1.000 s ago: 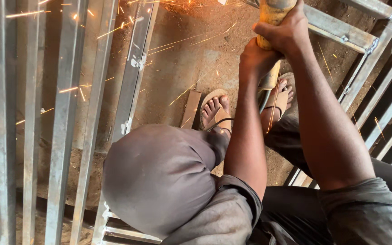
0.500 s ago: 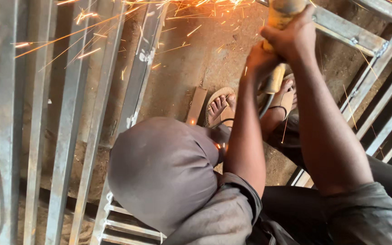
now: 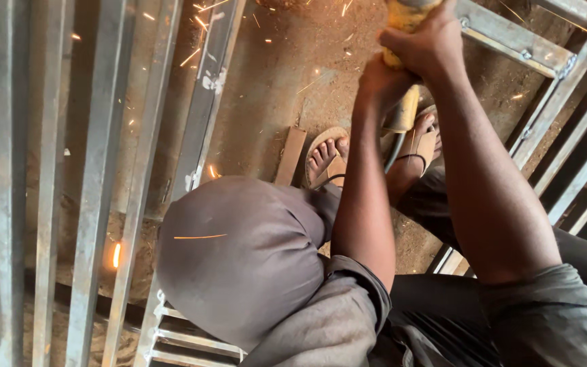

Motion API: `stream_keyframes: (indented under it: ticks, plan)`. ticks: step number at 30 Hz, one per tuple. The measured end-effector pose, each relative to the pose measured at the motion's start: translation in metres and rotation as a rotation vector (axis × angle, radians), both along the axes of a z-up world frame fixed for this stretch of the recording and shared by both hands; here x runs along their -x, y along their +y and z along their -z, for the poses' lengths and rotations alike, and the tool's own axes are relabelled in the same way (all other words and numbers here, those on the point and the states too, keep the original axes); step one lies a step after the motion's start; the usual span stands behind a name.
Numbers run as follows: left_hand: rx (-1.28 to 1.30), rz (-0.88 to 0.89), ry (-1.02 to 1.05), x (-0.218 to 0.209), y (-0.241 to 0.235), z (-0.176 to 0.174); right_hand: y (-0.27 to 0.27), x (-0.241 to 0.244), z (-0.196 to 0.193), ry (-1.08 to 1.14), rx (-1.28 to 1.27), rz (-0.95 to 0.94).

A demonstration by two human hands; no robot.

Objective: The person uses an angle grinder to smooth out welded joints on a metal gate structure laid on the ground.

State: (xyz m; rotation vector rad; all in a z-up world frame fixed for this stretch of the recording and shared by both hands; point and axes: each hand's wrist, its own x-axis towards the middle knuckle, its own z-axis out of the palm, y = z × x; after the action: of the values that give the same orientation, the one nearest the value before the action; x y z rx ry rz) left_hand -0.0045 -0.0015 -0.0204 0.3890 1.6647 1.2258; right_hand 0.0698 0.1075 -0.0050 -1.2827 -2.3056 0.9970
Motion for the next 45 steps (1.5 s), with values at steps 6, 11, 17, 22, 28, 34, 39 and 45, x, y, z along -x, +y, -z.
stream_keyframes:
  ticks: [6,11,17,22,28,34,39,45]
  plan:
    - [-0.059,0.032,-0.001,-0.017,0.008,0.019,-0.001,-0.005,0.001,-0.175,-0.083,0.082]
    - [-0.070,0.019,0.003,-0.006,0.003,0.015,-0.002,0.005,-0.009,-0.172,0.021,0.086]
    - [0.036,0.056,0.037,-0.022,-0.004,-0.006,-0.003,-0.013,-0.011,-0.088,0.022,0.059]
    - [0.048,0.020,0.000,-0.017,-0.014,0.000,-0.015,-0.005,-0.011,-0.140,0.012,0.043]
    - [0.037,0.184,0.146,-0.042,-0.015,-0.003,-0.039,-0.042,-0.031,-0.056,0.222,0.231]
    - [0.050,0.281,-0.011,-0.083,-0.016,-0.014,-0.046,-0.097,-0.015,-0.010,0.185,0.442]
    - [0.012,0.328,0.225,-0.103,0.004,0.010,-0.037,-0.114,-0.007,0.087,0.213,0.469]
    - [-0.055,0.466,0.120,-0.106,0.038,0.039,-0.017,-0.115,-0.005,0.081,0.228,0.525]
